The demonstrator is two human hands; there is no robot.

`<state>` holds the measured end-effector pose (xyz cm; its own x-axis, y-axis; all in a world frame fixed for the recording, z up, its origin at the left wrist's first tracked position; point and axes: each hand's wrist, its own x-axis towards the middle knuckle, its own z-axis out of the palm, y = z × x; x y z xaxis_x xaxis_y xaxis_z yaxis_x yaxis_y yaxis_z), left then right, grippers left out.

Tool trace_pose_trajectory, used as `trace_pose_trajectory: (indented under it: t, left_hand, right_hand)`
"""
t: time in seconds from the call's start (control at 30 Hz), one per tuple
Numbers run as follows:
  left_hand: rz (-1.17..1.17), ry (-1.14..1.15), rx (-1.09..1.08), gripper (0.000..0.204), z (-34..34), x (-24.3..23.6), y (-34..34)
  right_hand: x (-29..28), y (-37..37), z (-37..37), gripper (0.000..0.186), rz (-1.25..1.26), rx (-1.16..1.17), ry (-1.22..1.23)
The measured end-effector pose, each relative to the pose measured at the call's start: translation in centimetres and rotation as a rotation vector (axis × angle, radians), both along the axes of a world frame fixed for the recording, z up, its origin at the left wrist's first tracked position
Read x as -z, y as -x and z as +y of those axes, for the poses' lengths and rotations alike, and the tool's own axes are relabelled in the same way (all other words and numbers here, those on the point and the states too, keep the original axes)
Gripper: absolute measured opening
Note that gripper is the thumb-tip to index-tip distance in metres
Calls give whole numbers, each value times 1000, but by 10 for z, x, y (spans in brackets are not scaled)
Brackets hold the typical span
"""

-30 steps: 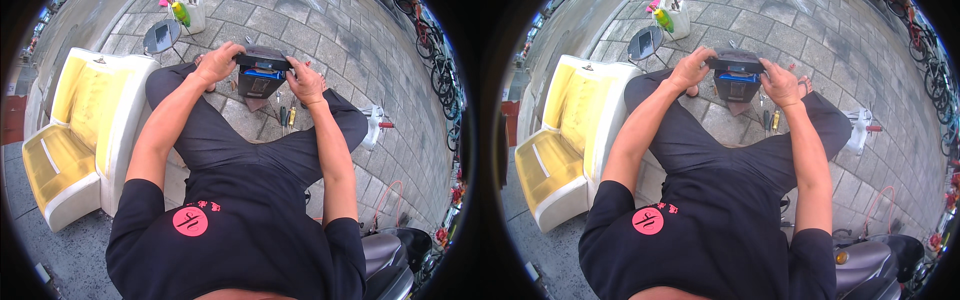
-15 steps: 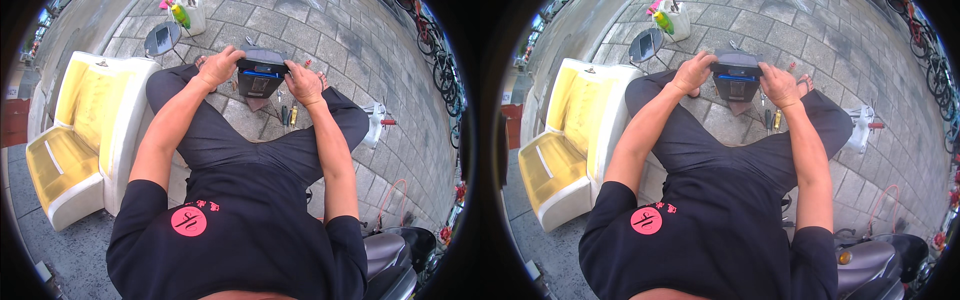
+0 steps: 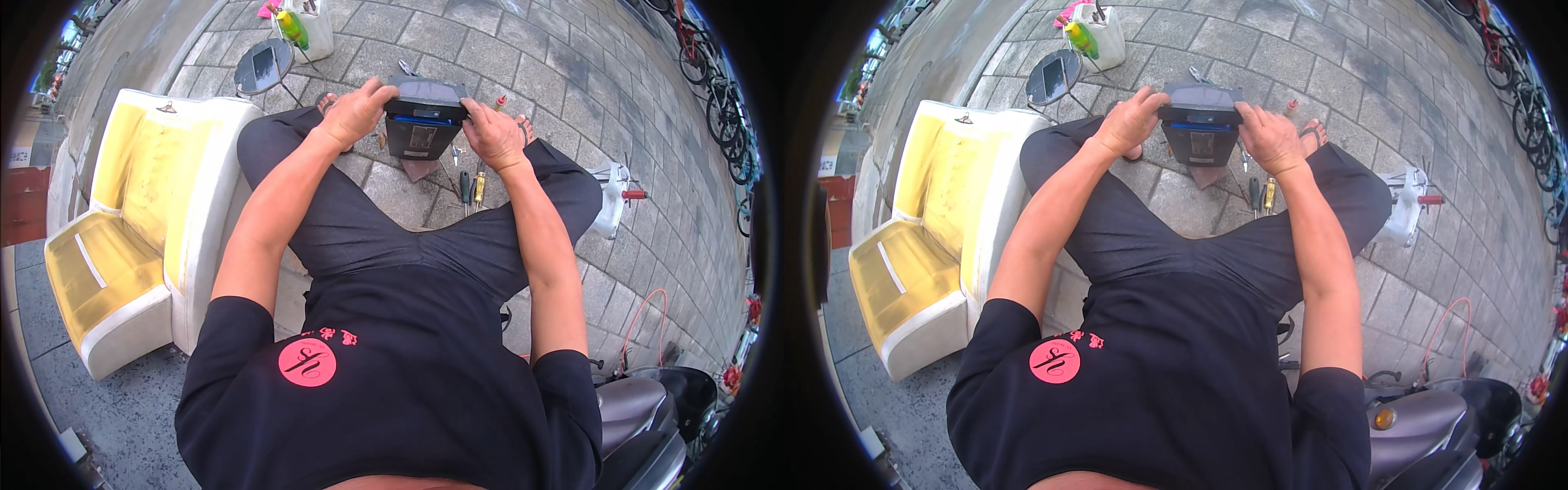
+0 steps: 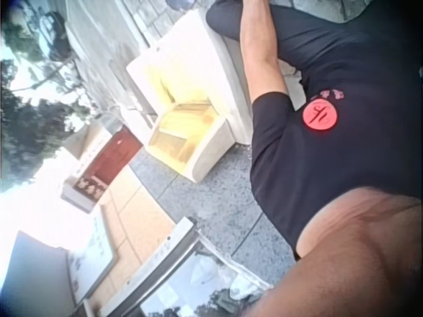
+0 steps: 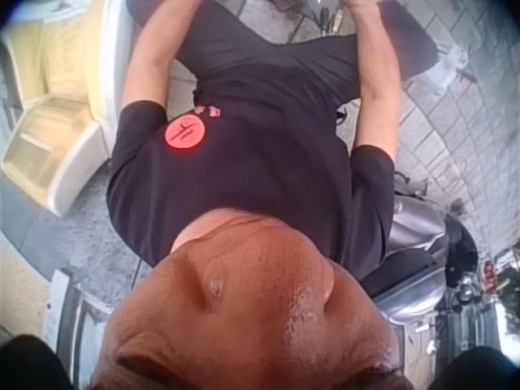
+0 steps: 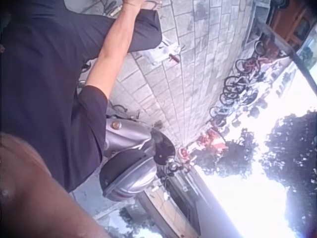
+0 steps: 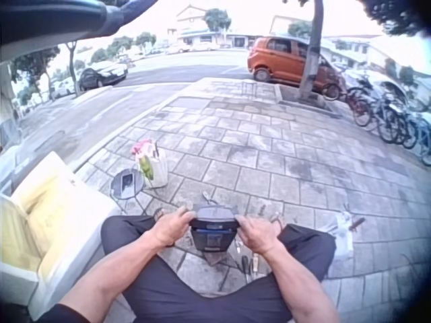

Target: The person sits on a low stool and works on a small black electronic device. They open the casing, manipulate internal wires, and use a screwdriver to tighten screws on the device's cover.

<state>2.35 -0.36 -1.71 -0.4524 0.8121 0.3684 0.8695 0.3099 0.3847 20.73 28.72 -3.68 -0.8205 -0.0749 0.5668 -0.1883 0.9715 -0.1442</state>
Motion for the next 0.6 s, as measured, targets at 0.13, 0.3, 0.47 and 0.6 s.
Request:
trace_pose_trajectory:
  t: [0.13,0.3,0.47,0.6]
  left_hand:
    - [-1,-3,6,40,-1,0,-2]
    - [-14,9,3,40,-1,-2,-2]
    - [-66,8,-4,38,-2,-1,-3]
    - [-146,36,-62,38,-2,-6,-11]
  right_hand:
    - [-2,-1,-2,52,-19,12,7]
    - [3,0,-2,51,-12,10,44]
    - [10,1,-3,51,-9,4,105]
    - [7,-1,-6,51,-45,38,150]
